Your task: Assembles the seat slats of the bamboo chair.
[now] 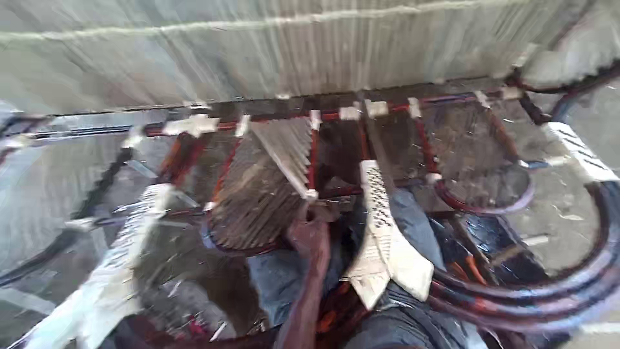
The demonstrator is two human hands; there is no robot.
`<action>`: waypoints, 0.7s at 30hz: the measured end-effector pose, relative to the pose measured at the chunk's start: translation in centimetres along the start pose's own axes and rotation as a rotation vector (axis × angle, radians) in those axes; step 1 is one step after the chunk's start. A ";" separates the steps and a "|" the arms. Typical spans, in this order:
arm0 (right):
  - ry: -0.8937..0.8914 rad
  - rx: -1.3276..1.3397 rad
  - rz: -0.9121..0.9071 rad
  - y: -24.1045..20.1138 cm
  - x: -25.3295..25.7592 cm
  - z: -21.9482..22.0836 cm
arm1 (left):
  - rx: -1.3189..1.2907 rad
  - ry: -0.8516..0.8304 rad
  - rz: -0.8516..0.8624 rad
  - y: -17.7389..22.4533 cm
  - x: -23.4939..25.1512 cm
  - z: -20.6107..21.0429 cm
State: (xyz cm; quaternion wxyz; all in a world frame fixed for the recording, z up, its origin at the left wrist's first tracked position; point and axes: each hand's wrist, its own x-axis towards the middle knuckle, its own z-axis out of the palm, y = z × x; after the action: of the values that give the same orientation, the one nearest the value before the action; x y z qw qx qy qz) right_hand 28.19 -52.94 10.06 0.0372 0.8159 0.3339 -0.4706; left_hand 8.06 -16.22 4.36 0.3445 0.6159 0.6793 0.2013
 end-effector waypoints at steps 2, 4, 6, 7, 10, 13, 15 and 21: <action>0.074 0.012 0.072 -0.5 0.5 0.4 | -0.051 -0.008 0.035 -0.8 0.3 -0.5; 0.068 0.044 0.136 -0.3 0.7 0.6 | -0.092 0.009 0.014 -1.5 0.5 -0.3; 0.172 0.051 0.116 0.5 0.4 1.8 | -0.104 0.021 -0.026 -1.4 0.4 -0.2; 0.323 0.026 0.059 1.5 0.5 3.3 | -0.098 0.036 -0.040 -1.2 0.4 -0.1; 0.401 0.070 0.001 1.7 0.8 4.9 | -0.093 0.081 -0.060 -0.9 0.4 0.2; 0.161 0.084 0.015 -0.9 1.1 3.6 | -0.109 0.095 -0.100 -0.5 0.0 0.2; 0.216 0.031 -0.017 -2.1 1.8 4.3 | -0.127 0.102 -0.106 -0.6 -0.2 0.2; 0.098 -0.018 0.028 -3.1 2.6 3.6 | -0.109 0.085 -0.109 -0.8 -0.1 0.2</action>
State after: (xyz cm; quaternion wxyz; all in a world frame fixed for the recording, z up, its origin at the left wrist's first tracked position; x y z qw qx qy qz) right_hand 24.61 -50.51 6.79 0.0348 0.8421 0.3279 -0.4267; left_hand 7.65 -16.47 3.63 0.3588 0.5490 0.7140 0.2450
